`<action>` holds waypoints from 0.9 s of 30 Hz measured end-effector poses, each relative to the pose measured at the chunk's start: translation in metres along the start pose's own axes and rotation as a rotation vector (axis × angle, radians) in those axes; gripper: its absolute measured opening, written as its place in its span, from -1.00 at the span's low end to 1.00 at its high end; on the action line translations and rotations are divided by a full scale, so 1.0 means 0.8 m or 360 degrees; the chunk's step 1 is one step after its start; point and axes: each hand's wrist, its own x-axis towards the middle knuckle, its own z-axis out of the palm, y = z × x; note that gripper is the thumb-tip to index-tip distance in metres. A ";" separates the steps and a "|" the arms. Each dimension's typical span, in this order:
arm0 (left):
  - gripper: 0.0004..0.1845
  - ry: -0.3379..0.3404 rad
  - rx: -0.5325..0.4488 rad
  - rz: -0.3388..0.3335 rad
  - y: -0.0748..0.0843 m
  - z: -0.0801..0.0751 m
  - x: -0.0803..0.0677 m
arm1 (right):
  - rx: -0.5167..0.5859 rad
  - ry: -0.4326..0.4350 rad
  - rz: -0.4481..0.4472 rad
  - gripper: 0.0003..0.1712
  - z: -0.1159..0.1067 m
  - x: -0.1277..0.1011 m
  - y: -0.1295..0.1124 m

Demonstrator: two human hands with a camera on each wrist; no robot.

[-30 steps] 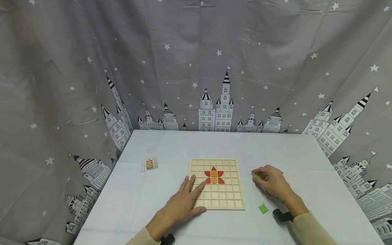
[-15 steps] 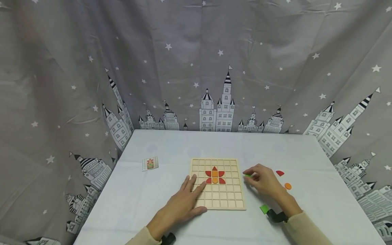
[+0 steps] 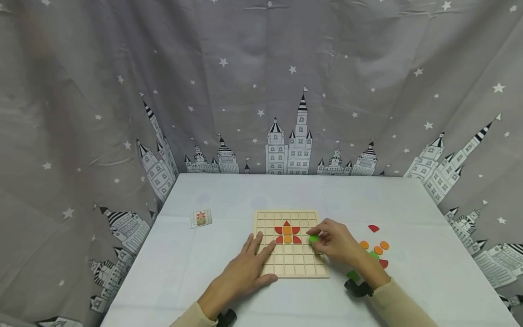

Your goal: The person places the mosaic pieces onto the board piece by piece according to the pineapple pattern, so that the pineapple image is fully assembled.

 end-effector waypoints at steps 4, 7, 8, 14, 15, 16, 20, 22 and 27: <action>0.03 0.0000 -0.0008 0.0005 0.001 0.001 0.000 | 0.0025 -0.0054 -0.0080 -0.64 0.008 0.000 -0.007; 0.03 0.0007 -0.0009 0.0014 0.001 0.001 0.000 | 0.0026 -0.0087 -0.0154 -0.65 0.014 0.002 -0.013; 0.03 0.0010 -0.0008 0.0016 0.001 0.000 -0.001 | 0.0024 -0.0093 -0.0190 -0.66 0.017 0.004 -0.014; 0.02 0.0026 -0.0006 0.0022 0.000 -0.001 -0.002 | 0.0008 -0.0103 -0.0335 -0.66 0.033 0.012 -0.024; 0.02 0.0028 -0.0007 0.0024 0.000 -0.001 -0.002 | 0.0009 -0.0109 -0.0330 -0.66 0.035 0.012 -0.025; 0.02 0.0029 -0.0006 0.0028 0.000 -0.002 -0.002 | 0.0006 -0.0114 -0.0334 -0.67 0.037 0.013 -0.026; 0.01 0.0031 -0.0004 0.0043 0.000 -0.002 -0.003 | -0.0050 -0.0155 -0.0313 -0.78 0.045 0.014 -0.031; 0.01 0.0032 0.0005 0.0050 0.000 -0.002 -0.003 | -0.0101 -0.0177 -0.0304 -0.83 0.046 0.015 -0.035; 0.00 0.0031 0.0025 0.0050 0.000 -0.002 -0.002 | -0.0198 -0.0215 -0.0320 -0.90 0.047 0.016 -0.041</action>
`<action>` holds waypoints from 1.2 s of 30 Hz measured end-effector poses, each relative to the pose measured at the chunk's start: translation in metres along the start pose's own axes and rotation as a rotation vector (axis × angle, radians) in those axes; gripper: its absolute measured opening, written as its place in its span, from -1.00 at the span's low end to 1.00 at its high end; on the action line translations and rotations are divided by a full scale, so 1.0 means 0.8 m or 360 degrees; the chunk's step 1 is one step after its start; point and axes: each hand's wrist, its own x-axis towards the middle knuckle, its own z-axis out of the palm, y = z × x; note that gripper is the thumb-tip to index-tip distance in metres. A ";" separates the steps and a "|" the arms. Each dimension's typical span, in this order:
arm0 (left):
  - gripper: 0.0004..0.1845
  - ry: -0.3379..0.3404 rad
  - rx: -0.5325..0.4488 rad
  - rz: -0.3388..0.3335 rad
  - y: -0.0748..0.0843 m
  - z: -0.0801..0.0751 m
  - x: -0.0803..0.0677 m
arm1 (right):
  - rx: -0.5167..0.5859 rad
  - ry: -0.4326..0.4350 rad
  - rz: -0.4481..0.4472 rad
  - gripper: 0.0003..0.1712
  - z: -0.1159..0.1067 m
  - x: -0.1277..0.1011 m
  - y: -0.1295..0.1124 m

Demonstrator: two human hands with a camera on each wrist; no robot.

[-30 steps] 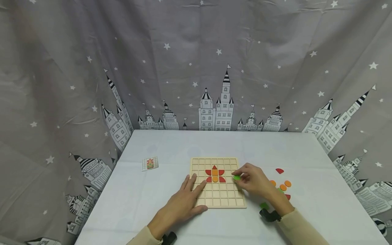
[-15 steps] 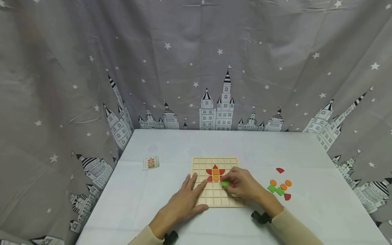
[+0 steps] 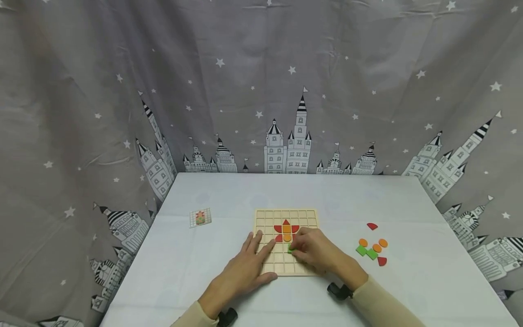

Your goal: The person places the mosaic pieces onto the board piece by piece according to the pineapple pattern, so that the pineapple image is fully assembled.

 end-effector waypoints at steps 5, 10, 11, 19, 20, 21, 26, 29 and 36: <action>0.00 -0.0010 0.0010 -0.0023 0.000 -0.001 0.002 | -0.0027 0.0021 -0.0042 -0.91 0.002 0.003 0.004; 0.01 -0.0016 0.0014 -0.0029 0.001 0.000 0.004 | -0.0060 0.0065 -0.0073 -0.92 0.004 0.006 0.006; 0.01 -0.0022 0.0011 -0.0030 0.002 0.000 0.004 | -0.0060 0.0068 -0.0079 -0.92 0.005 0.006 0.006; 0.03 -0.0065 0.0016 -0.0046 0.005 0.002 0.006 | -0.0029 0.0104 -0.0185 -0.91 0.012 0.011 0.007; 0.03 -0.0068 0.0017 -0.0046 0.005 0.002 0.006 | -0.0025 0.0109 -0.0200 -0.90 0.013 0.011 0.006; 0.02 -0.0071 0.0015 -0.0048 0.006 0.001 0.006 | -0.0029 0.0111 -0.0212 -0.89 0.013 0.012 0.006; 0.02 -0.0070 0.0011 -0.0056 0.008 -0.002 0.007 | -0.0055 0.0075 -0.0211 -0.89 0.012 0.017 0.004; 0.01 -0.0067 0.0013 -0.0058 0.008 -0.002 0.009 | -0.0069 0.0065 -0.0200 -0.89 0.011 0.018 0.003; 0.01 -0.0064 0.0017 -0.0065 0.004 -0.001 0.010 | -0.0048 0.0106 -0.0169 -0.93 0.007 0.013 0.004</action>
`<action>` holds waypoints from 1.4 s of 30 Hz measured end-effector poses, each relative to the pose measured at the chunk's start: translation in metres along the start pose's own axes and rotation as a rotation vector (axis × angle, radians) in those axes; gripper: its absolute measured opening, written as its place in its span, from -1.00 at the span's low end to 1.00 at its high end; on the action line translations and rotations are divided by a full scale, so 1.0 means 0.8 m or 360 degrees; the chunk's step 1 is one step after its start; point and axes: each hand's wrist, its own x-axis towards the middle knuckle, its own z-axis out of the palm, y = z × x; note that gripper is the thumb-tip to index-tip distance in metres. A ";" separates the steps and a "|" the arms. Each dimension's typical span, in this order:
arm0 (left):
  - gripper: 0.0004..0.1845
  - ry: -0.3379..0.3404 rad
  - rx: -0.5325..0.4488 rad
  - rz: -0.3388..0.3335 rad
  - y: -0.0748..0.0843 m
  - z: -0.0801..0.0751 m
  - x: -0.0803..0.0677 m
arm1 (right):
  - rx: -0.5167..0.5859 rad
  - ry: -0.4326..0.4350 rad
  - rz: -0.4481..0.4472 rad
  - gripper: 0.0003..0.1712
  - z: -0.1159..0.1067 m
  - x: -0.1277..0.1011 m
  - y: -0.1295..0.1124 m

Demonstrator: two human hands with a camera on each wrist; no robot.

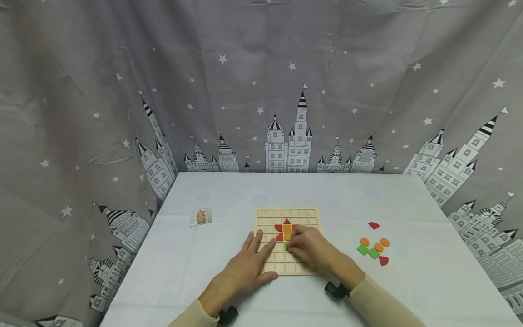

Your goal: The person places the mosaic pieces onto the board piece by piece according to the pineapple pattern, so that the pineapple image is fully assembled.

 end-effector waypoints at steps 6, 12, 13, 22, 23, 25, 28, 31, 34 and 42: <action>0.01 0.0018 -0.0004 0.0001 -0.003 0.001 -0.001 | -0.0002 0.0015 0.0132 -0.90 -0.013 -0.016 0.008; 0.00 0.0005 -0.0033 0.0001 -0.002 0.000 -0.001 | -0.0011 0.0074 0.0368 -0.86 -0.035 -0.044 0.023; 0.00 0.0002 -0.0034 0.0002 -0.002 0.001 -0.001 | -0.0026 0.0098 0.0398 -0.85 -0.038 -0.050 0.027; 0.00 0.0018 -0.0022 0.0001 -0.004 0.002 -0.002 | -0.0182 0.0190 0.0568 -0.71 -0.087 -0.106 0.068; 0.00 0.0018 -0.0024 0.0001 -0.004 0.002 -0.002 | -0.0186 0.0180 0.0583 -0.71 -0.093 -0.112 0.072; 0.00 0.0017 -0.0030 0.0002 -0.005 0.003 -0.002 | -0.0188 0.0158 0.0624 -0.70 -0.104 -0.124 0.080; 0.00 0.0016 -0.0040 0.0000 -0.005 0.003 -0.002 | -0.0172 0.0097 0.0684 -0.70 -0.118 -0.141 0.092; -0.01 0.0010 -0.0050 -0.0006 -0.004 0.002 -0.003 | -0.0126 0.0043 0.0763 -0.72 -0.125 -0.153 0.102; -0.01 0.0009 -0.0058 -0.0006 -0.003 0.001 -0.003 | -0.0084 0.0011 0.0835 -0.74 -0.129 -0.161 0.109; -0.01 0.0007 -0.0055 -0.0009 -0.002 0.001 -0.003 | -0.0047 0.0001 0.0881 -0.74 -0.131 -0.168 0.114</action>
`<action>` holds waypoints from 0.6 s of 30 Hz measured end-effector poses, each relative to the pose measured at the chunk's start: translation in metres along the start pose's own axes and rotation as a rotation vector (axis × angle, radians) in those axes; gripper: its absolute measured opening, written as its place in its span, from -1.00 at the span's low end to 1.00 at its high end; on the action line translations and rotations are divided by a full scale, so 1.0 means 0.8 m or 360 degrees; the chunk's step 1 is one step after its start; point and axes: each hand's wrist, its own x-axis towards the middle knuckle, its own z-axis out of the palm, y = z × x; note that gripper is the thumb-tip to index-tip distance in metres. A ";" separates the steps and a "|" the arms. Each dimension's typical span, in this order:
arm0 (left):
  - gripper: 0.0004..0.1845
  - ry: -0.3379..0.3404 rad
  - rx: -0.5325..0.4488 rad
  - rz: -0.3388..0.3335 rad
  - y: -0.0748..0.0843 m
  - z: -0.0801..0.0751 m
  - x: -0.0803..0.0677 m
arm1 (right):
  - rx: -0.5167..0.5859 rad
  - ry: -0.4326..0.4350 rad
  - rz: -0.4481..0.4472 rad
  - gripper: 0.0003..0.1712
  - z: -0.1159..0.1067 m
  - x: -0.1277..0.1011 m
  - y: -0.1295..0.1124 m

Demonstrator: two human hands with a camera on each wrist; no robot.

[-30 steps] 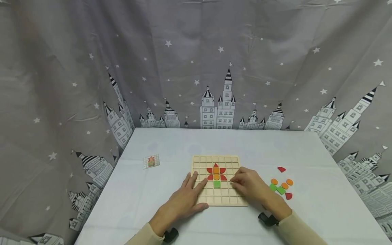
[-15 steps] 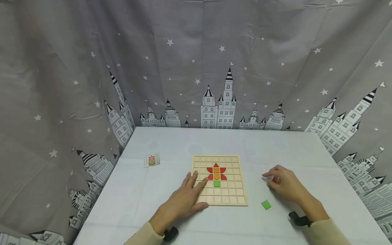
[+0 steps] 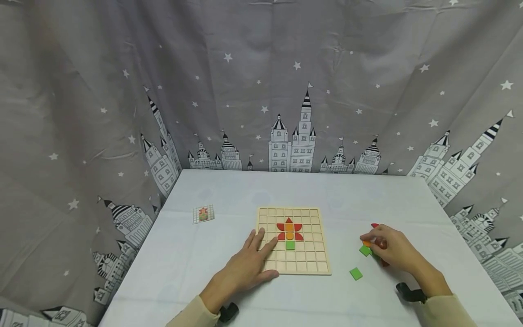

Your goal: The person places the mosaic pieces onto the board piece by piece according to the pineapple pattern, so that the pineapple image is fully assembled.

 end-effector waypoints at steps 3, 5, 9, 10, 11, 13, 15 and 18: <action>-0.01 0.0001 0.0001 -0.0001 0.001 0.000 -0.001 | -0.0023 0.0003 -0.0012 -0.73 0.000 0.001 -0.001; -0.01 0.0002 0.0003 0.0002 0.000 0.000 -0.001 | -0.0035 0.0004 -0.0018 -0.73 0.000 0.002 -0.002; -0.01 -0.0005 0.0001 -0.0001 0.000 0.000 0.000 | -0.0032 0.0001 -0.0008 -0.74 0.002 0.004 -0.001; -0.01 -0.0005 0.0005 0.0000 0.000 0.000 0.001 | -0.0027 0.0001 -0.0016 -0.74 0.002 0.004 -0.001; -0.01 -0.0003 0.0010 0.0004 0.000 0.000 0.001 | -0.0026 0.0001 -0.0015 -0.74 0.003 0.004 0.000; -0.01 -0.0004 0.0011 0.0001 0.000 0.001 0.001 | -0.0029 0.0006 -0.0020 -0.73 0.003 0.005 0.000; -0.02 0.0001 0.0012 0.0002 -0.001 0.001 0.001 | -0.0045 0.0008 -0.0033 -0.74 0.003 0.006 -0.001; -0.01 0.0007 0.0012 0.0000 -0.001 0.001 0.001 | -0.0075 0.0025 -0.0064 -0.74 0.005 0.009 -0.002</action>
